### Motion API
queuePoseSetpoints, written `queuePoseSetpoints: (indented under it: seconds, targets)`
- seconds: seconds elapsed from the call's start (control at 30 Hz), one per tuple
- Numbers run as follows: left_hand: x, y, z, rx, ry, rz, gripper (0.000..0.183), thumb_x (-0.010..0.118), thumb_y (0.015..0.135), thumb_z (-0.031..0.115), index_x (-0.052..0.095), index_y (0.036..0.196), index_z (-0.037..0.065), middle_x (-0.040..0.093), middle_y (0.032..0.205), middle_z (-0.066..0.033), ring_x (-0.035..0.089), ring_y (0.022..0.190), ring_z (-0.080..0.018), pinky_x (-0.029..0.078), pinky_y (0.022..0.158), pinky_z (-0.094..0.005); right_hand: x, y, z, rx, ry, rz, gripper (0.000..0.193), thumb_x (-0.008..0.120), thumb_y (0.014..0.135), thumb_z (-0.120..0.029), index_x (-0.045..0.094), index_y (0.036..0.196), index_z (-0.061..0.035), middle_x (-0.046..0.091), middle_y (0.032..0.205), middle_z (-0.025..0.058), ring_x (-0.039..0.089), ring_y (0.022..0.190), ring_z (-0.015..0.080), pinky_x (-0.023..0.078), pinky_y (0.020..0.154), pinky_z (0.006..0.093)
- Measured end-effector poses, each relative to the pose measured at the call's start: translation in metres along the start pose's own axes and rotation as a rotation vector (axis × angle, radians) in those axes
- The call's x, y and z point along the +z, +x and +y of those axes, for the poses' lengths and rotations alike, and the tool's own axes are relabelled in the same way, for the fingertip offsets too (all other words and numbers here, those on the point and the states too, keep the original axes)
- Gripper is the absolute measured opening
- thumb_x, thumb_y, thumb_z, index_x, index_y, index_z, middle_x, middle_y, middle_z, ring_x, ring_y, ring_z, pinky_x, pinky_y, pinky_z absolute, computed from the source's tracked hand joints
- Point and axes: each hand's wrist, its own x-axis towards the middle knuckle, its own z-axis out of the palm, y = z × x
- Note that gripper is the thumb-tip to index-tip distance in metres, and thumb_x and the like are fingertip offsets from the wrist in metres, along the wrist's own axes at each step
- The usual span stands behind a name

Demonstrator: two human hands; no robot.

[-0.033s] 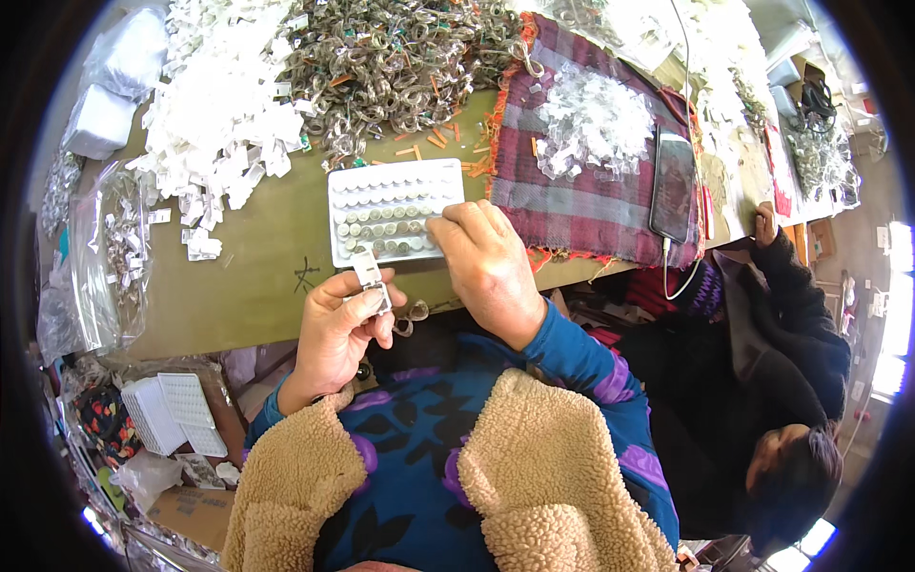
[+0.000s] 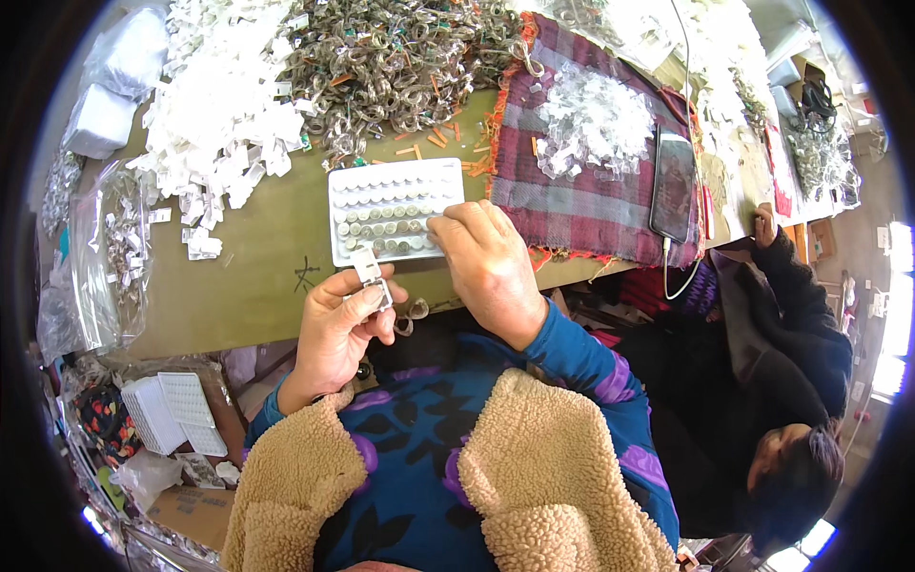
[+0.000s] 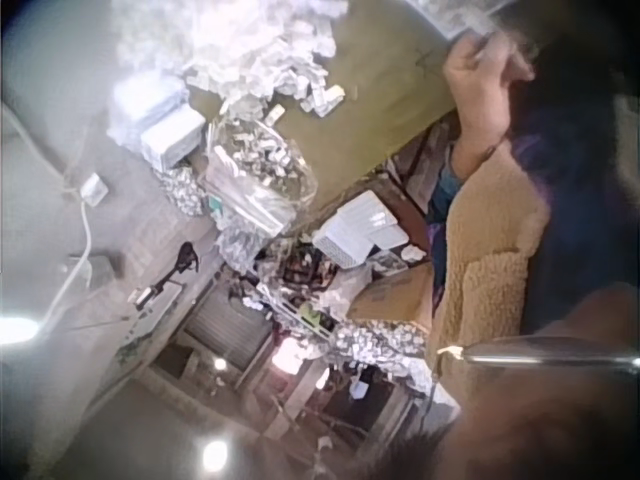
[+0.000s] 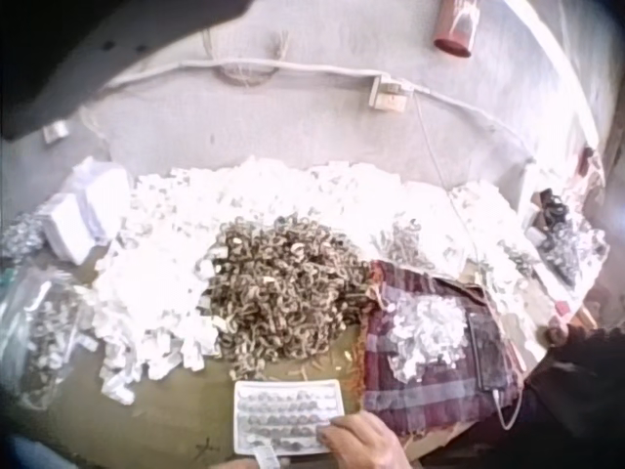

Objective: The person repeatedly picks small white plastic housings and metal components from a table, inserts the metal parts into the housings, and places the assembled units into a white tray. The process is continuous and repetitive throughout the clip.

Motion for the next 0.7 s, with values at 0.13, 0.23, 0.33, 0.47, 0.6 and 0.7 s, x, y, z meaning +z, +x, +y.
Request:
queuePoseSetpoints:
  seconds: [0.13, 0.23, 0.33, 0.47, 0.6, 0.7]
  targets:
    - [0.001, -0.003, -0.003, -0.014, -0.082, -0.019, 0.029, 0.059, 0.097, 0.01, 0.06, 0.122, -0.005, 0.068, 0.094, -0.0133, 0.067, 0.076, -0.0144, 0.061, 0.07, -0.0286, -0.012, -0.007, -0.028, 0.139, 0.312, -0.03, 0.015, 0.073, 0.078, 0.004, 0.067, 0.092, 0.0005, 0.068, 0.088, 0.0133, 0.067, 0.074, 0.0253, 0.053, 0.064, 0.0307]
    - [-0.004, -0.007, -0.006, -0.019, -0.11, -0.07, 0.031, 0.061, 0.097, 0.011, 0.059, 0.123, -0.005, 0.069, 0.094, -0.011, 0.068, 0.077, -0.0144, 0.062, 0.073, -0.0297, -0.005, -0.012, -0.048, 0.192, 0.43, -0.064, 0.015, 0.073, 0.079, 0.003, 0.067, 0.092, 0.0002, 0.067, 0.089, 0.0142, 0.067, 0.076, 0.027, 0.054, 0.065, 0.0313]
    - [-0.01, -0.012, -0.012, 0.028, -0.104, -0.078, 0.028, 0.061, 0.097, 0.011, 0.061, 0.12, -0.005, 0.068, 0.092, -0.0091, 0.067, 0.075, -0.0136, 0.061, 0.07, -0.0285, 0.004, -0.012, -0.059, 0.022, 0.303, -0.005, 0.017, 0.068, 0.079, 0.004, 0.062, 0.095, 0.0023, 0.062, 0.084, 0.0146, 0.064, 0.074, 0.0316, 0.053, 0.064, 0.0368]
    - [-0.017, -0.024, -0.017, 0.048, -0.105, -0.08, 0.025, 0.061, 0.097, 0.014, 0.062, 0.114, -0.005, 0.068, 0.09, -0.0077, 0.064, 0.073, -0.0125, 0.059, 0.067, -0.027, -0.001, -0.009, -0.061, 0.024, 0.395, -0.266, 0.009, 0.065, 0.082, 0.002, 0.06, 0.089, 0.0024, 0.057, 0.084, 0.0149, 0.062, 0.077, 0.0328, 0.051, 0.065, 0.0381]
    - [-0.022, -0.032, -0.016, 0.132, -0.167, -0.108, 0.023, 0.061, 0.097, 0.012, 0.062, 0.112, -0.004, 0.068, 0.092, -0.0085, 0.066, 0.075, -0.0132, 0.058, 0.069, -0.0266, 0.006, -0.007, -0.068, 0.036, 0.521, -0.266, 0.016, 0.069, 0.079, 0.001, 0.063, 0.095, 0.0028, 0.058, 0.088, 0.0145, 0.061, 0.079, 0.0307, 0.05, 0.067, 0.0364]
    - [-0.023, -0.037, -0.013, 0.219, -0.223, 0.029, 0.021, 0.063, 0.095, 0.008, 0.062, 0.111, -0.006, 0.069, 0.091, -0.01, 0.066, 0.073, -0.0139, 0.06, 0.067, -0.0279, 0.024, -0.013, -0.08, -0.216, 0.377, -0.056, 0.026, 0.072, 0.078, -0.002, 0.065, 0.102, 0.003, 0.06, 0.094, 0.0148, 0.059, 0.078, 0.0303, 0.051, 0.069, 0.0368]
